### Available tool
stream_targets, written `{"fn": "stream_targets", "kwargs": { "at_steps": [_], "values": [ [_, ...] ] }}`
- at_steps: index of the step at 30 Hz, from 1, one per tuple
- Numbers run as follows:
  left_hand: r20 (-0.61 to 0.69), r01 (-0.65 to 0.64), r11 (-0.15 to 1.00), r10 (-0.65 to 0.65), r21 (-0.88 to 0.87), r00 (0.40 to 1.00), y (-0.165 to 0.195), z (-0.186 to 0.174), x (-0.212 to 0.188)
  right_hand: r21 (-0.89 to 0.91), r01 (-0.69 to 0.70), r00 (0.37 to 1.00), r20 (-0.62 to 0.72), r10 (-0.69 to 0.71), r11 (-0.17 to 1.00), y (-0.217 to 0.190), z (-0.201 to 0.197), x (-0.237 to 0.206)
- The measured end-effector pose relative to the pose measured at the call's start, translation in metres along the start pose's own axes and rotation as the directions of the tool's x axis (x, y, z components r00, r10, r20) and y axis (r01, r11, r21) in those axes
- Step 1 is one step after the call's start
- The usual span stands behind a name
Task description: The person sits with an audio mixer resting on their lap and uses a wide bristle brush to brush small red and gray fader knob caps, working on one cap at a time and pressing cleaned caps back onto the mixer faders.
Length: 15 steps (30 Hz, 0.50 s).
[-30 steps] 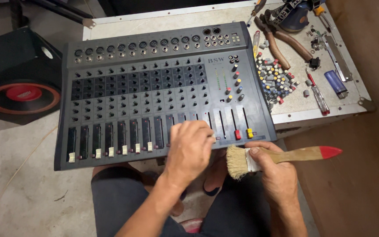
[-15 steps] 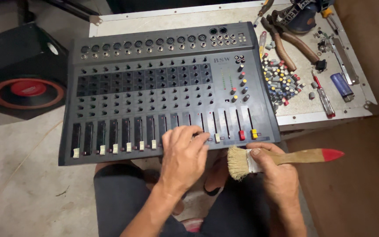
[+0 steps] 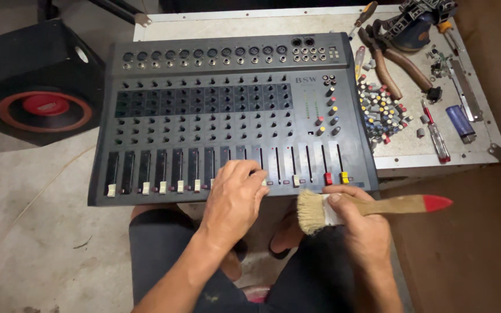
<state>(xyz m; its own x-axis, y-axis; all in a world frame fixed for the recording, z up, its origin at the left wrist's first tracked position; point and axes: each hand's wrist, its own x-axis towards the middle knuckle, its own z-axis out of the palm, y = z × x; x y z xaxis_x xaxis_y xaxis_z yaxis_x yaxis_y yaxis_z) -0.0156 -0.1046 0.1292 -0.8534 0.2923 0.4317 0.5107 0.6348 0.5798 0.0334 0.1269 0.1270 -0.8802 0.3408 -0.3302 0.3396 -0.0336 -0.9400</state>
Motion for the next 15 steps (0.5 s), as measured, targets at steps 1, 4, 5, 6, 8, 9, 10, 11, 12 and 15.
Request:
{"fn": "stream_targets", "kwargs": {
  "at_steps": [1,4,5,6,8,9,10,11,12,15],
  "values": [
    [0.009,-0.001,1.0,0.001,-0.002,1.0,-0.001,0.0,0.0,-0.024,0.004,1.0,0.018,-0.004,1.0,-0.002,0.004,0.0],
    [0.0,-0.118,0.99,0.118,0.077,0.993,-0.002,-0.002,-0.002,-0.058,0.059,0.997,0.059,-0.055,0.997,-0.006,0.016,0.001],
    [0.0,-0.148,0.984,0.149,0.098,0.989,-0.003,-0.002,-0.002,-0.061,0.04,0.998,0.052,-0.037,0.997,-0.005,0.019,0.001],
    [0.0,-0.178,0.977,0.179,0.119,0.984,-0.004,-0.002,-0.003,-0.064,0.02,0.999,0.045,-0.017,0.998,-0.005,0.022,0.0],
    [0.005,-0.191,0.974,0.191,0.123,0.981,-0.005,-0.002,-0.003,-0.08,0.034,0.998,0.047,-0.031,0.996,-0.003,0.025,-0.002],
    [0.007,-0.174,0.979,0.174,0.106,0.985,-0.006,-0.002,-0.003,-0.093,0.07,0.996,0.057,-0.064,0.993,-0.001,0.027,-0.003],
    [0.009,-0.157,0.984,0.157,0.089,0.988,-0.006,-0.002,-0.002,-0.107,0.105,0.993,0.067,-0.098,0.989,0.0,0.027,-0.004],
    [0.016,-0.153,0.985,0.152,0.076,0.988,-0.007,-0.002,-0.002,-0.102,0.101,0.993,0.066,-0.094,0.99,0.001,0.028,-0.006],
    [0.022,-0.15,0.987,0.148,0.065,0.989,-0.008,-0.002,-0.001,-0.096,0.098,0.994,0.066,-0.092,0.991,0.002,0.029,-0.007],
    [0.051,-0.144,0.989,0.141,0.046,0.989,-0.01,-0.002,0.001,-0.059,0.063,0.996,0.071,-0.059,0.996,0.002,0.03,-0.008]
  ]
}}
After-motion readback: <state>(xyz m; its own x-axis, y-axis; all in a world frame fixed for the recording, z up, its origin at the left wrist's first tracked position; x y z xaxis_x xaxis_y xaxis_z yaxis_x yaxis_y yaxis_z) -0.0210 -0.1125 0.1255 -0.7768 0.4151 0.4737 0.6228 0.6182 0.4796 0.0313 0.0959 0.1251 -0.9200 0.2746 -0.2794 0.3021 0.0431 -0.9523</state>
